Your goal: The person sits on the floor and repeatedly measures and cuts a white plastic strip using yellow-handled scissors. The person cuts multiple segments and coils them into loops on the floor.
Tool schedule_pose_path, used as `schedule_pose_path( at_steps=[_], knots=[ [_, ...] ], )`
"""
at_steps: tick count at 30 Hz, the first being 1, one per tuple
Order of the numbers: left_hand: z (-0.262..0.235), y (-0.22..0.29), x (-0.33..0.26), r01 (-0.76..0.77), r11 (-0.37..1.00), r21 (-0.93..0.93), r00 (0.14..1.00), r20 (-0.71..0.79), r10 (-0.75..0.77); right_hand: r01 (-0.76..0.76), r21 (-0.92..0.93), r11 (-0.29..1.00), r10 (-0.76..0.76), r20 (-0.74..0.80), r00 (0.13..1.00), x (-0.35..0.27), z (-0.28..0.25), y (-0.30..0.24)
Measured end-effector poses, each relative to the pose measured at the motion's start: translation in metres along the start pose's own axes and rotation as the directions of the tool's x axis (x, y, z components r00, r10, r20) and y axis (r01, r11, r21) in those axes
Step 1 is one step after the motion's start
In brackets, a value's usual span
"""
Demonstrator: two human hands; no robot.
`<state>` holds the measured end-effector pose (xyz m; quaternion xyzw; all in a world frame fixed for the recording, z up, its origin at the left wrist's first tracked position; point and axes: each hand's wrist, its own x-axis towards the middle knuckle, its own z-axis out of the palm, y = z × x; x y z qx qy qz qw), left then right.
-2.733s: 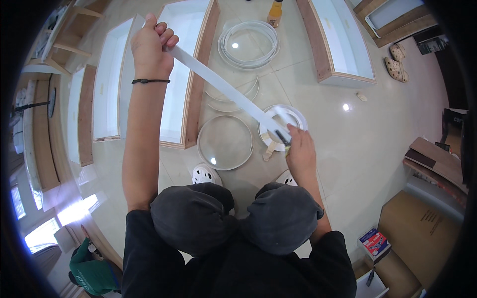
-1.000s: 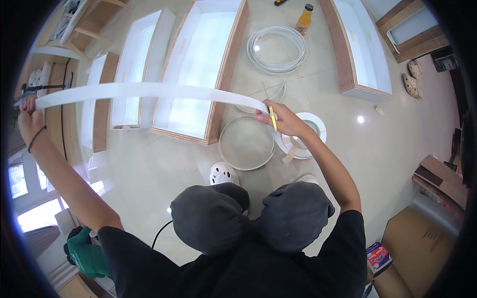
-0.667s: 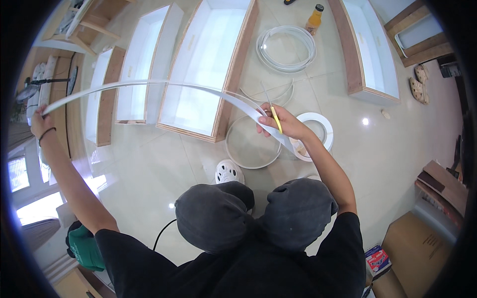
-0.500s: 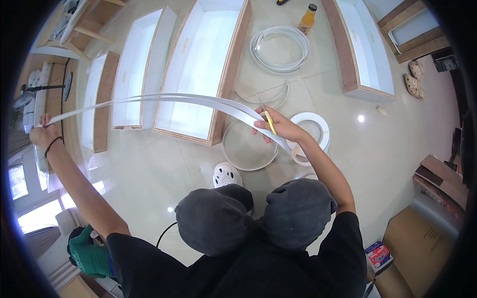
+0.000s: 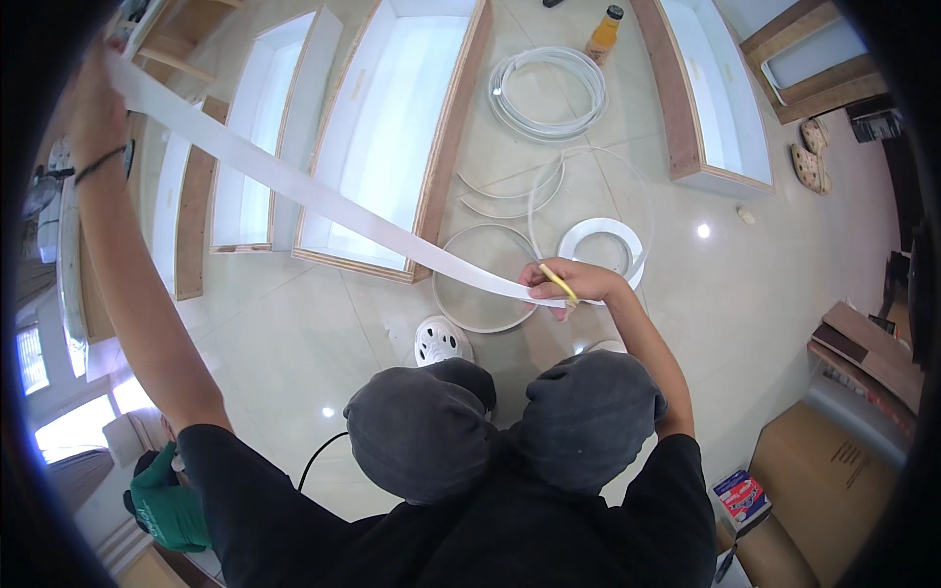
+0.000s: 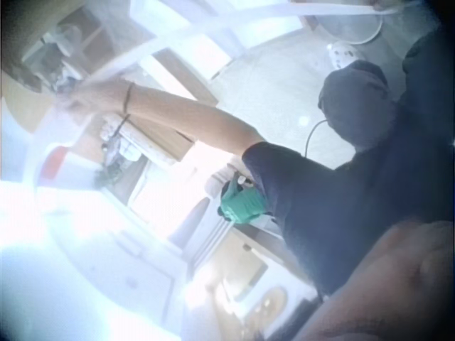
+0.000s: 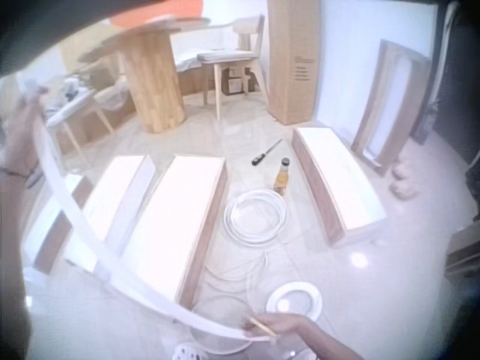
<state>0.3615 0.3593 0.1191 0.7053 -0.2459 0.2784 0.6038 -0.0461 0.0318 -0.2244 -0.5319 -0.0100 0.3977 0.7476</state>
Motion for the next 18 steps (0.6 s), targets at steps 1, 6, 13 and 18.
schedule_pose_path(
  at_steps=[1, 6, 13, 18],
  knots=[
    [0.019, 0.000, -0.006, -0.010, 0.999, 0.044, 1.000, 0.024, 0.009, 0.014, -0.008, 1.000, -0.014, -0.040, 0.999, -0.008, 0.001, -0.003],
    [-0.029, -0.123, 0.047, -0.365, 0.528, 0.767, 0.882, 0.467, -0.069, 0.243, -0.497, 0.833, -0.395, -0.226, 0.891, -0.044, 0.033, -0.040],
    [-0.070, -0.199, -0.008, 0.445, 0.288, 0.848, 0.590, -0.035, -0.807, 0.050, -0.957, 0.284, -0.568, -0.126, 0.813, -0.075, 0.053, -0.050],
    [-0.095, -0.233, -0.018, 0.426, 0.157, 0.891, 0.521, -0.100, -0.847, 0.133, -0.986, 0.096, -0.564, 0.057, 0.824, -0.083, 0.068, -0.059]
  ],
)
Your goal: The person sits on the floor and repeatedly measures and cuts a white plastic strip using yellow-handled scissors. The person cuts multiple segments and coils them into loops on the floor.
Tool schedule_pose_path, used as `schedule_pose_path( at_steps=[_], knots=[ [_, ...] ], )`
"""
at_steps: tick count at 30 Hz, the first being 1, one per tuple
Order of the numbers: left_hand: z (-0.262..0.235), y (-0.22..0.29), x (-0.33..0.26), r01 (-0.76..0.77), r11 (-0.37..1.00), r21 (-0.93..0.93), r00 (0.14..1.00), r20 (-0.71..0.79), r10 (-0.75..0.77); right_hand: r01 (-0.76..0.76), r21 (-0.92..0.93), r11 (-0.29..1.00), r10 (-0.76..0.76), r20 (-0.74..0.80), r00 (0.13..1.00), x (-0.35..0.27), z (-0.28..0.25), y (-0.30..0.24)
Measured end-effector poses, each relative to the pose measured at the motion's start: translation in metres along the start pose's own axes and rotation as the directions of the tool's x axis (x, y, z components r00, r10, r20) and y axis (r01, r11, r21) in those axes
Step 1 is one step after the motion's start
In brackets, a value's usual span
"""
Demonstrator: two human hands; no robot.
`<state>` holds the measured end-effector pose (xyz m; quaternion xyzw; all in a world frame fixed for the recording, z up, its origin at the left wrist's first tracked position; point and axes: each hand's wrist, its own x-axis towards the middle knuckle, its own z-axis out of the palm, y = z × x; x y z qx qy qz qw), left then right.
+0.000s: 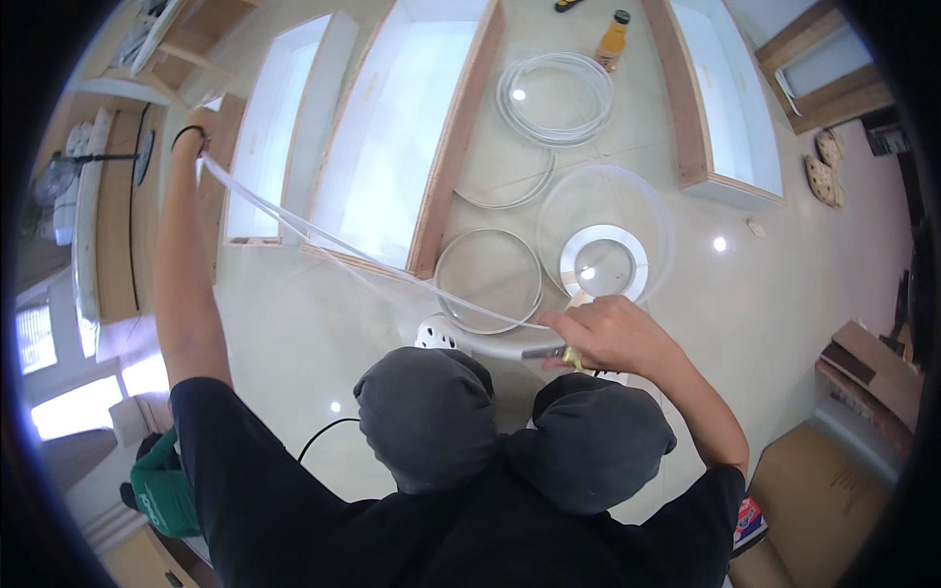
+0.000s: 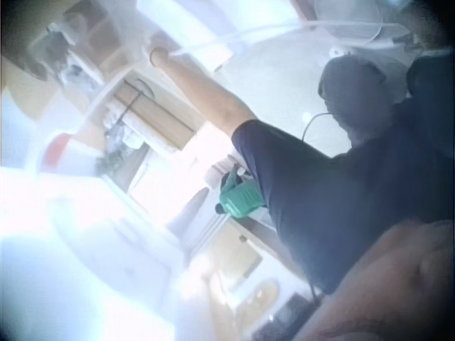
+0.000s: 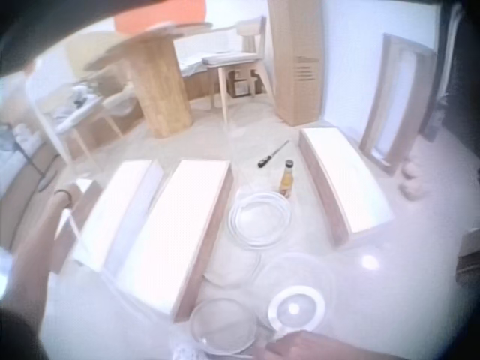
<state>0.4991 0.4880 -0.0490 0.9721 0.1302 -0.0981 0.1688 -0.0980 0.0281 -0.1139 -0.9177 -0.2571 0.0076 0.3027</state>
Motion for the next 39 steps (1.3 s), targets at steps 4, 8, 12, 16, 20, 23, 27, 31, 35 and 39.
schedule_pose_path(
  at_steps=[4, 8, 12, 16, 20, 23, 27, 31, 35, 39],
  knots=[
    [0.011, -0.023, 0.028, 0.070, 0.997, -0.018, 0.997, 0.021, -0.070, 0.044, 0.033, 0.999, -0.045, 0.044, 0.998, -0.001, 0.000, 0.003],
    [0.001, -0.076, 0.058, 0.214, 0.974, -0.070, 0.976, 0.064, -0.210, 0.018, 0.234, 0.972, 0.047, -0.272, 0.961, 0.005, -0.004, 0.013],
    [-0.048, -0.132, 0.059, 0.364, 0.919, -0.148, 0.931, 0.084, -0.355, 0.006, 0.068, 0.998, 0.014, -0.290, 0.957, -0.004, -0.005, 0.010],
    [-0.031, -0.147, 0.016, 0.374, 0.891, -0.259, 0.927, 0.086, -0.364, 0.125, -0.279, 0.952, -0.184, -0.194, 0.964, 0.002, -0.012, -0.001],
    [-0.003, -0.115, -0.069, 0.399, 0.784, -0.475, 0.915, 0.157, -0.371, 0.125, -0.247, 0.961, -0.207, -0.345, 0.915, 0.000, 0.002, 0.009],
    [-0.025, -0.105, -0.118, 0.407, 0.582, -0.704, 0.908, 0.242, -0.342, 0.110, -0.229, 0.967, -0.202, -0.426, 0.882, 0.005, 0.001, 0.017],
    [-0.016, -0.102, -0.151, 0.269, 0.214, -0.939, 0.963, 0.256, -0.087, -0.056, -0.181, 0.982, -0.025, -0.416, 0.909, 0.005, 0.010, 0.035],
    [0.009, -0.114, -0.142, 0.262, -0.208, -0.942, 0.965, 0.259, 0.042, -0.198, -0.069, 0.978, 0.152, -0.418, 0.896, -0.004, 0.021, 0.053],
    [0.050, -0.090, -0.169, 0.451, -0.698, -0.556, 0.892, 0.244, 0.381, -0.480, 0.061, 0.875, 0.471, -0.338, 0.815, -0.017, 0.022, 0.041],
    [0.081, -0.044, -0.199, 0.048, -0.672, -0.739, 0.952, -0.169, 0.254, -0.623, 0.220, 0.751, 0.651, -0.091, 0.753, -0.049, 0.033, 0.052]
  ],
)
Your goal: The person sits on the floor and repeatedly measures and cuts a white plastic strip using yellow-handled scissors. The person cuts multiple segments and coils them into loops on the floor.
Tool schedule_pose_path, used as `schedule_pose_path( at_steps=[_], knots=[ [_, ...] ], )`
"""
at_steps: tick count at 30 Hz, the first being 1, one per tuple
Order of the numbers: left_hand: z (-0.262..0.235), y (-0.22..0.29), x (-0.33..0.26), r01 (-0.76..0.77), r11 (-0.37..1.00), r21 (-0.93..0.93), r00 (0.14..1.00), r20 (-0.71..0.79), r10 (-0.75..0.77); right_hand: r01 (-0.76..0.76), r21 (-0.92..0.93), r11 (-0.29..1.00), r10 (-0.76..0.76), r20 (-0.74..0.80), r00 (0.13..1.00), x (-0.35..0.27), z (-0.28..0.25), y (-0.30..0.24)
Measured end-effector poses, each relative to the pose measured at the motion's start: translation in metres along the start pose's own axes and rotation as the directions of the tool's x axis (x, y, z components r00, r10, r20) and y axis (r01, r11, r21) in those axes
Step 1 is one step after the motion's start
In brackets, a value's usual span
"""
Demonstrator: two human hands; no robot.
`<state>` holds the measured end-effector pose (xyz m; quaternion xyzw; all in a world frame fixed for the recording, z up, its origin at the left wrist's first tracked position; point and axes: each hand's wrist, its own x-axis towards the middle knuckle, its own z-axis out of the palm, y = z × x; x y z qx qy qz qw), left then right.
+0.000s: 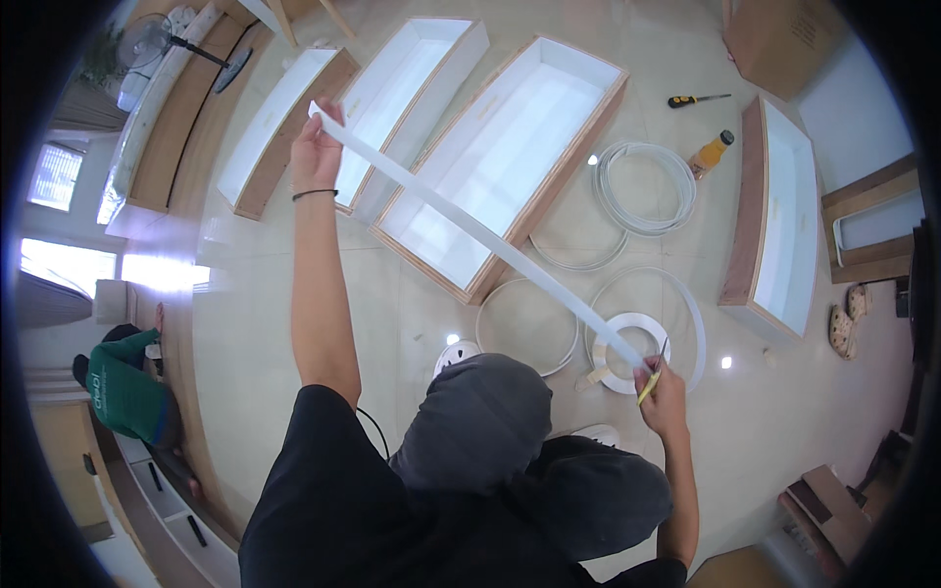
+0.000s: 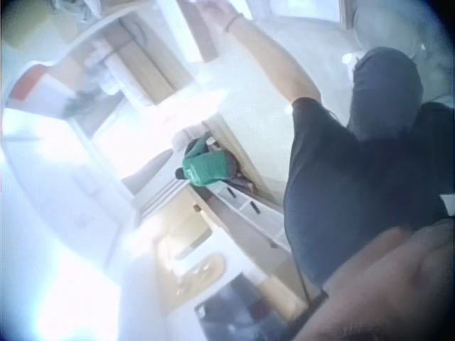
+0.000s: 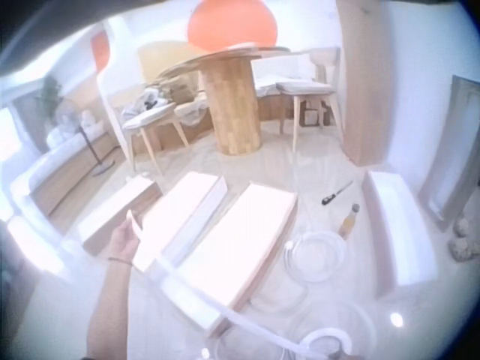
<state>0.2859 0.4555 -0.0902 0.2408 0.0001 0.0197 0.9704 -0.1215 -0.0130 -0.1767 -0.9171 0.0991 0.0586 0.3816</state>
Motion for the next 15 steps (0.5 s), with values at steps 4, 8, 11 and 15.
schedule_pose_path(
  at_steps=[4, 8, 11, 15],
  knots=[
    [0.001, -0.031, 0.011, -0.228, 0.933, 0.279, 0.973, 0.044, 0.224, -0.155, 0.301, 0.941, 0.119, 0.133, 0.984, -0.016, 0.012, 0.012],
    [0.004, -0.051, 0.025, -0.349, 0.732, 0.585, 0.892, -0.030, 0.450, -0.325, 0.610, 0.722, 0.199, 0.267, 0.943, -0.013, 0.012, -0.019],
    [-0.001, -0.041, 0.029, -0.318, 0.730, 0.605, 0.901, -0.047, 0.432, -0.383, 0.611, 0.693, 0.221, 0.325, 0.920, -0.006, 0.012, -0.041],
    [-0.024, -0.026, 0.042, -0.274, 0.832, 0.483, 0.905, -0.164, 0.393, -0.380, 0.585, 0.716, 0.204, 0.345, 0.916, 0.005, 0.010, -0.070]
  ],
)
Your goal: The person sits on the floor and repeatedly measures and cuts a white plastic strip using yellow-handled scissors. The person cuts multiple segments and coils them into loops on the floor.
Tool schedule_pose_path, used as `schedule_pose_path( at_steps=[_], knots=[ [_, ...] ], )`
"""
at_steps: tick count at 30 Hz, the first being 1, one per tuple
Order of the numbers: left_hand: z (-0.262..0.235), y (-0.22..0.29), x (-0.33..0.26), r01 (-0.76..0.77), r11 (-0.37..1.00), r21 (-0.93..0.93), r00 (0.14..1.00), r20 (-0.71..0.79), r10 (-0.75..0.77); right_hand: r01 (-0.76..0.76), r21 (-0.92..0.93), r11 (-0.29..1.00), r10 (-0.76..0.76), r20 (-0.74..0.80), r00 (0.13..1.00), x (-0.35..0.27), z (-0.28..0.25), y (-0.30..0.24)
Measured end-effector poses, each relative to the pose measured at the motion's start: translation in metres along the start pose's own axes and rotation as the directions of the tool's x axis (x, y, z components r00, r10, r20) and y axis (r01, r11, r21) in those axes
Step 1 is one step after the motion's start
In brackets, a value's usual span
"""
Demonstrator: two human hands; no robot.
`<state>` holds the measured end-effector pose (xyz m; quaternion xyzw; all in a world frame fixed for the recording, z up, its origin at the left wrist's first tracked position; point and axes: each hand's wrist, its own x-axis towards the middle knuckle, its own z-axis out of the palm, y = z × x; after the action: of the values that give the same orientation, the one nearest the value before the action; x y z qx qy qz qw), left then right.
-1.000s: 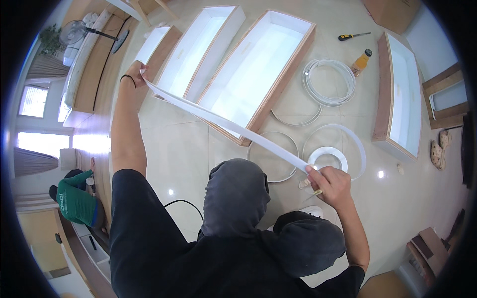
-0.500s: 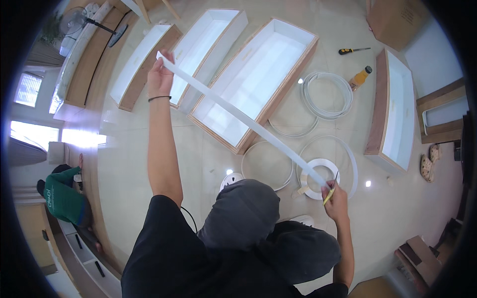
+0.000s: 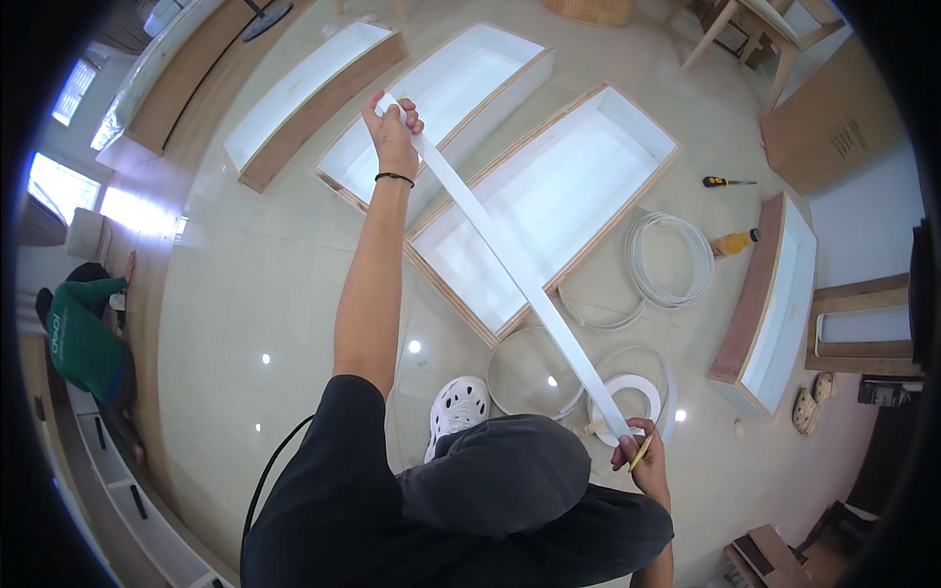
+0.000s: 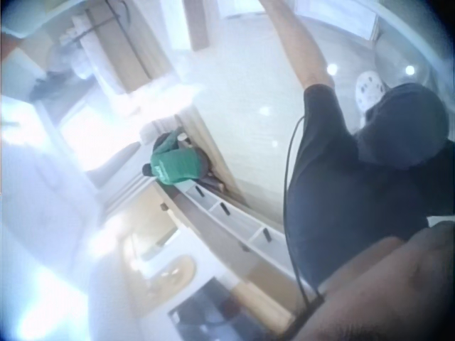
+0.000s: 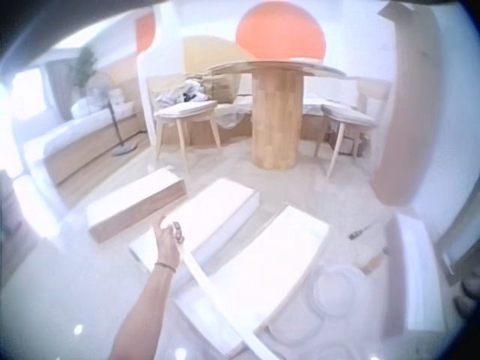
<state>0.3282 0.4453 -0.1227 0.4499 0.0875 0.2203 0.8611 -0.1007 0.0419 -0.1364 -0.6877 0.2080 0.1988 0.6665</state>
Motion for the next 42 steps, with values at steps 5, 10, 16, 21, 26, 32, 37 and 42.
schedule_pose_path(
  at_steps=[5, 10, 16, 21, 26, 32, 37, 42],
  knots=[
    [-0.029, -0.005, 0.027, 0.074, 0.990, -0.121, 0.993, -0.080, -0.084, -0.014, -0.178, 0.984, 0.012, -0.011, 1.000, 0.014, 0.000, 0.000],
    [-0.053, -0.006, 0.044, 0.127, 0.975, -0.184, 0.989, -0.047, -0.138, 0.020, -0.191, 0.981, -0.015, 0.025, 1.000, 0.022, 0.010, -0.006],
    [-0.061, -0.003, 0.043, 0.169, 0.969, -0.182, 0.986, 0.034, -0.166, -0.024, -0.175, 0.984, 0.037, 0.072, 0.997, 0.023, 0.023, -0.032],
    [-0.064, -0.011, 0.044, 0.144, 0.980, -0.136, 0.989, -0.016, -0.147, -0.018, -0.174, 0.985, 0.032, 0.079, 0.996, 0.023, 0.022, -0.028],
    [-0.067, -0.014, 0.048, 0.152, 0.959, -0.241, 0.986, -0.037, -0.165, 0.031, -0.242, 0.970, -0.013, 0.075, 0.997, 0.022, 0.018, -0.024],
    [-0.080, -0.022, 0.066, 0.138, 0.954, -0.265, 0.985, -0.067, -0.160, 0.097, -0.248, 0.964, -0.077, 0.087, 0.993, 0.027, 0.019, -0.028],
    [-0.111, -0.045, 0.098, 0.178, 0.969, -0.174, 0.982, 0.089, -0.164, 0.074, -0.218, 0.973, -0.080, -0.019, 0.997, 0.023, 0.019, -0.029],
    [-0.153, -0.039, 0.130, 0.062, 0.994, 0.095, 0.991, 0.116, -0.073, -0.090, -0.330, 0.940, 0.131, 0.107, 0.986, 0.035, 0.014, -0.048]
  ],
)
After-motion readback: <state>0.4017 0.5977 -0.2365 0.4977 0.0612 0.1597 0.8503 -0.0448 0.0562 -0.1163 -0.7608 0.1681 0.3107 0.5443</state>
